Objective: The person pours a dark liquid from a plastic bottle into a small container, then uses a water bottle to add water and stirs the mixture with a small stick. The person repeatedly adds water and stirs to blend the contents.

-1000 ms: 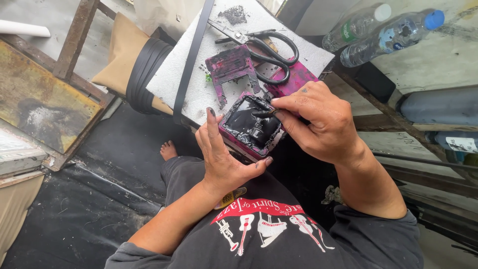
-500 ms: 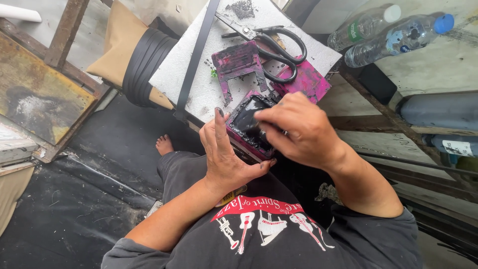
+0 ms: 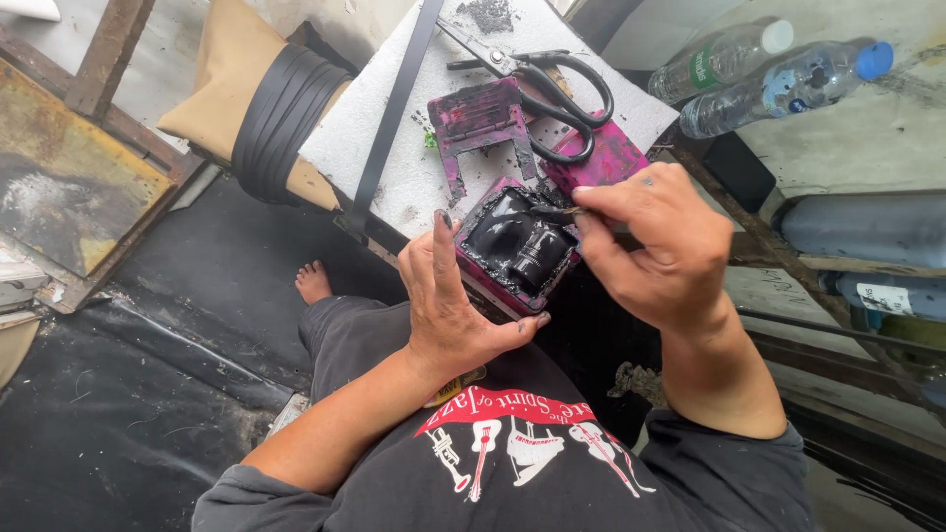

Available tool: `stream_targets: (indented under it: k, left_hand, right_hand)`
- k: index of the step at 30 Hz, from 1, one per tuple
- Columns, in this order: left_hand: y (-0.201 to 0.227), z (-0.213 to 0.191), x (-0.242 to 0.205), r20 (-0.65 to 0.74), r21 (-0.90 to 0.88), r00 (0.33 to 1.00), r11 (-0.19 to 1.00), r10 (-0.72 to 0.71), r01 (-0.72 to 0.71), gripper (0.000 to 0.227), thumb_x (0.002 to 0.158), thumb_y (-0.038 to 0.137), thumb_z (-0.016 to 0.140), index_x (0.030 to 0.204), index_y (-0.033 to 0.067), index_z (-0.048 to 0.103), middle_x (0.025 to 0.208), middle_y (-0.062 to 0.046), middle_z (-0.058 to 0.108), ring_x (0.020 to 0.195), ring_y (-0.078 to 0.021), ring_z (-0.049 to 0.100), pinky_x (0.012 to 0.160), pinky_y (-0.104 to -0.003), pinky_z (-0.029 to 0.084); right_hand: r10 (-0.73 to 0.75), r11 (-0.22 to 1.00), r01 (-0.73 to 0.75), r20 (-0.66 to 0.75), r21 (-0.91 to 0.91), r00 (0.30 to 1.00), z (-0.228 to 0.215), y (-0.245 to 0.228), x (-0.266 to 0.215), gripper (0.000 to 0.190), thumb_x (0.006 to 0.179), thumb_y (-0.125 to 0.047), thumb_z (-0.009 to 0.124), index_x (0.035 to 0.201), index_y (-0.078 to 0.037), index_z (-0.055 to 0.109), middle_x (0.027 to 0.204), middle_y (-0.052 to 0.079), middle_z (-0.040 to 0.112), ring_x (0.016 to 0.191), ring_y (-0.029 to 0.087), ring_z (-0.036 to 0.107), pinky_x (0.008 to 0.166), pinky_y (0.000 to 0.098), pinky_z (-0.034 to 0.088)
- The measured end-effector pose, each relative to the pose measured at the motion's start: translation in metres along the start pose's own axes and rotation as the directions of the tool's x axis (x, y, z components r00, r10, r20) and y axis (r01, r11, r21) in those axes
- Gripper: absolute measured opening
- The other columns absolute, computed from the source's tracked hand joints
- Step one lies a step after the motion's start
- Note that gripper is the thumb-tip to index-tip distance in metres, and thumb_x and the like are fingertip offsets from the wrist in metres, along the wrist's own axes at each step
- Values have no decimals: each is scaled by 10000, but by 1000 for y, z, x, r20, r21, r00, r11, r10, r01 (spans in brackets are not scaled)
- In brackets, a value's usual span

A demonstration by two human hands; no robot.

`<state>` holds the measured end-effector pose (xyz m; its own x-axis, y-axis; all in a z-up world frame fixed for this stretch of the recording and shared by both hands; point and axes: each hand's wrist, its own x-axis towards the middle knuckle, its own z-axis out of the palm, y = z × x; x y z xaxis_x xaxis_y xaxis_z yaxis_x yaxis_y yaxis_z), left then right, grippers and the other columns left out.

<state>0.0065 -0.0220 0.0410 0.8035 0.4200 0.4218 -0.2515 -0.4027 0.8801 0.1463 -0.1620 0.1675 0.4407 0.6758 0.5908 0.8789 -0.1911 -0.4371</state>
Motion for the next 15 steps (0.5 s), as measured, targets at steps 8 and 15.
stream_targets:
  k: [8,15]
  left_hand:
    - [-2,-1,-1,21,8,1000,1000,17,-17,1456,612,519,963,1644,58,45,1290,-224,407,1164,-379,363,1084,-517,227]
    - [-4,1,-3,21,11,1000,1000,18,-18,1455,615,545,951,1643,63,42,1284,-219,410,1178,-375,374,1088,-516,215]
  right_hand:
    - [-35,996,37,28,-80,999,29,2,-10,145,871,74,745,987,2,792,796,126,706,677,326,649,689,413,496]
    - [60,987,-62,19,148,998,17,-15,-5,141,869,107,738,980,36,788,792,131,701,670,299,633,705,377,524]
